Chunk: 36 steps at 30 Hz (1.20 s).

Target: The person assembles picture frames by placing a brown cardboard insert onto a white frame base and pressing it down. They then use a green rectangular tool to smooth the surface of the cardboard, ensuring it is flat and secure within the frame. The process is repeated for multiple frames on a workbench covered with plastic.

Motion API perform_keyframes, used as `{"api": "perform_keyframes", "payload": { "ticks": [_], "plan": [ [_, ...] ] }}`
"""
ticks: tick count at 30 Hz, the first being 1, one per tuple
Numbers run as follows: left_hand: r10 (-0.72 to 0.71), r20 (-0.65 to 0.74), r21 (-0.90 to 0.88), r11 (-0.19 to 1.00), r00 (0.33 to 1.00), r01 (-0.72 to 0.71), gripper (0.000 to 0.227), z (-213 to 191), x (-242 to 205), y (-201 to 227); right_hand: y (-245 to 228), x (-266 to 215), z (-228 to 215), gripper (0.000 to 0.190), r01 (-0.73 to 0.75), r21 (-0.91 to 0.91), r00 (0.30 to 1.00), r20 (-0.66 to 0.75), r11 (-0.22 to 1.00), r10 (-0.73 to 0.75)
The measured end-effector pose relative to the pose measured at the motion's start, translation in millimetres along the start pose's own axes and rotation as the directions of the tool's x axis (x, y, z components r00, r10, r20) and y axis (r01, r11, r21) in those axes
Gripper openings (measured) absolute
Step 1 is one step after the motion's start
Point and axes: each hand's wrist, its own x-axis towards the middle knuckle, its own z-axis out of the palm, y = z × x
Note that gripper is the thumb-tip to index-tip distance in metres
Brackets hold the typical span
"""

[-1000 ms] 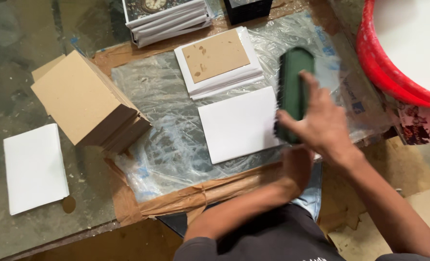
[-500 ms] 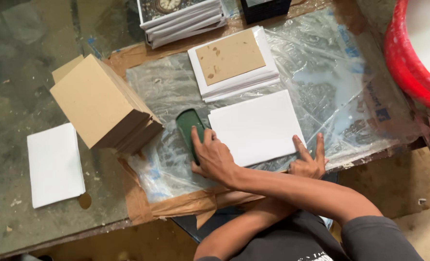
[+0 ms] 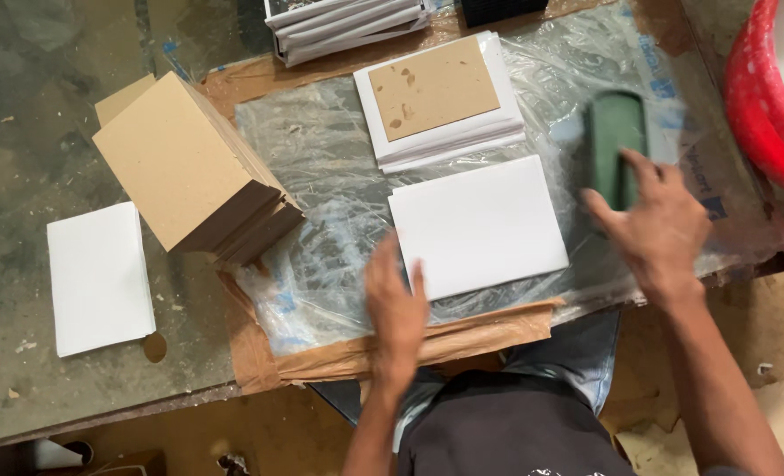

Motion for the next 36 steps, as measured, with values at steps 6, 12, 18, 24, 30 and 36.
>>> {"api": "perform_keyframes", "payload": {
  "ticks": [6,12,18,24,30,36],
  "plan": [
    [-0.295,0.25,-0.53,0.756,0.922,0.385,0.062,21,34,-17,-1,-37,19,0.079,0.309,0.279,0.927,-0.302,0.909,-0.222],
    [-0.291,0.153,-0.627,0.71,0.944,0.32,0.059,36,39,-17,-28,-41,36,0.07,0.093,0.586,0.982,0.079,0.805,-0.172],
    [-0.318,0.211,-0.577,0.723,0.924,0.381,0.052,22,45,-5,-22,-43,35,0.071,0.16,0.554,0.971,0.06,0.817,-0.231],
    [0.077,-0.182,0.054,0.996,0.98,-0.068,0.035,-46,75,-3,-25,-43,14,0.073,0.111,0.69,0.977,0.055,0.715,-0.205],
    [-0.06,-0.359,0.656,0.694,0.931,0.298,0.074,-166,148,-45,-22,-60,-10,0.067,0.132,0.709,0.989,-0.047,0.692,-0.139],
    [-0.387,-0.097,0.668,0.657,0.917,0.348,0.069,-174,184,-40,-34,-68,-6,0.063,0.076,0.784,0.981,0.054,0.616,-0.189]
  ]
}}
